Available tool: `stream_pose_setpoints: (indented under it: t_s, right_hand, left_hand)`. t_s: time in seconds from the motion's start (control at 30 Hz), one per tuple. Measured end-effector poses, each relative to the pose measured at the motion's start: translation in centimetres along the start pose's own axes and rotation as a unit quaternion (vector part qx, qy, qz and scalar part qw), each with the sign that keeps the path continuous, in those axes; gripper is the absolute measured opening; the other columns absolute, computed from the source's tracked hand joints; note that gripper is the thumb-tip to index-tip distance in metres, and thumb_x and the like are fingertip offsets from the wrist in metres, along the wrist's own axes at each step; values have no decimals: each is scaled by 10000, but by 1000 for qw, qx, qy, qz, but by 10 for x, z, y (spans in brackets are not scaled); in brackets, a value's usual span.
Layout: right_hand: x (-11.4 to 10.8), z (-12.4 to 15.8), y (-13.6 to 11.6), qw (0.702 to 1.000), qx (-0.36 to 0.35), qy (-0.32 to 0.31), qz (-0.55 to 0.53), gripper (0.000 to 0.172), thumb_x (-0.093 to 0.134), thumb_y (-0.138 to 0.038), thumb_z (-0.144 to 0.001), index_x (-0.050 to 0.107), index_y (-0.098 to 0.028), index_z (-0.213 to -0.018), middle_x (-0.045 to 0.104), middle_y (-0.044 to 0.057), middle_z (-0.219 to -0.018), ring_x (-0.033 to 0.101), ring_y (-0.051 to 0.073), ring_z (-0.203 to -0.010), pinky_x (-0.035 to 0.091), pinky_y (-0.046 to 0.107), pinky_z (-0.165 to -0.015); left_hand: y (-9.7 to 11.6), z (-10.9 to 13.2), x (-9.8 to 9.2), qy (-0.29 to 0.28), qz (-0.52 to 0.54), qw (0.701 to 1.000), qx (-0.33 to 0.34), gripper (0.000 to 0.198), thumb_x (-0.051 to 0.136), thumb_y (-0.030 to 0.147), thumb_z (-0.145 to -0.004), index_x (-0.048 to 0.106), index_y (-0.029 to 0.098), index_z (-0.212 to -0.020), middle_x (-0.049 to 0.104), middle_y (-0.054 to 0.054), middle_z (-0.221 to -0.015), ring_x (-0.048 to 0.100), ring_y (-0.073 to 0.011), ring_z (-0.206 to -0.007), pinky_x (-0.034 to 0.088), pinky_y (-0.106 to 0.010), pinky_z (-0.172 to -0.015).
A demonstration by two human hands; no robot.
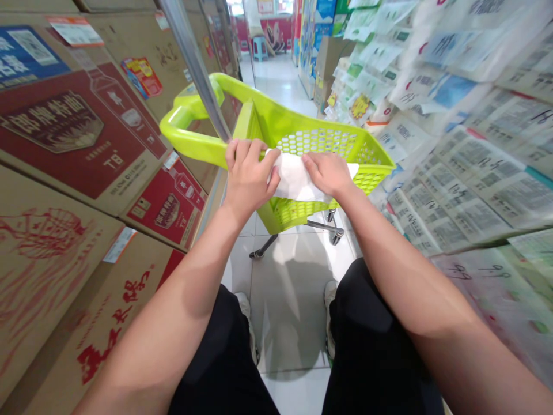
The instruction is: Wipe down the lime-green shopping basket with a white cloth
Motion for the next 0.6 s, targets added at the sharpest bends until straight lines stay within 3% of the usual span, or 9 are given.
stream_pose_setpoints:
  t_s: [0.07,0.13,0.3,0.4,0.5,0.6]
  right_hand:
    - [1,0,11,997,68,1,25,907,35,-701,-1082,792,-203,-1110,797,166,-1048,689,356,-998,419,421,-831]
    - [3,0,11,996,81,10,31,885,57,-692,-1091,795,-203,-1089,799,165,-1043,695,354,-991,412,414,-825]
    - [10,0,-31,999,-39,37,2,771,123,-639,-1114,710,-178,-1307,764,179,-1262,651,357,-1176,408,433,-965]
    - [10,-1,-47,997,-65,43,-11,766,122,-635,-1113,618,-157,-1449,712,199,-1384,601,367,-1265,391,457,-1025]
    - [7,-3,-38,998,-59,22,-5,763,108,-635,-1112,672,-191,-1371,748,178,-1301,620,357,-1219,397,450,-1012]
    - [5,-4,-10,1000,8,13,19,824,62,-638,-1107,756,-197,-1165,781,180,-1139,664,354,-1092,417,441,-934]
  left_hand:
    - [0,1,-2,-3,-1,1000,-6,363,476,433,-1045,676,319,-1325,646,-120,-1411,514,-394,-1365,208,-676,-1238]
    - [0,1,-4,-16,-3,1000,-10,381,484,466,-1044,676,315,-1336,614,-125,-1476,492,-414,-1400,200,-680,-1233]
    - [2,0,-4,-22,1,1000,-8,551,449,595,-1040,593,291,-1476,570,-133,-1552,459,-425,-1460,179,-628,-1258]
    - [0,0,-1,-8,-1,1000,-8,519,429,567,-1052,602,297,-1460,578,-122,-1549,469,-404,-1461,173,-619,-1270]
    - [-3,0,0,-17,-1,1000,-11,455,458,544,-1045,645,310,-1388,601,-108,-1519,475,-407,-1457,169,-628,-1272]
    - [-3,0,-1,-23,-5,1000,-7,415,468,510,-1042,665,312,-1348,630,-105,-1473,480,-413,-1448,177,-647,-1266]
Point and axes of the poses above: each hand's wrist, its own z-axis away from the middle knuckle, its own x-axis out of the palm, y = z × x, the point moved 1 cm from there along -z, towards the middle knuckle
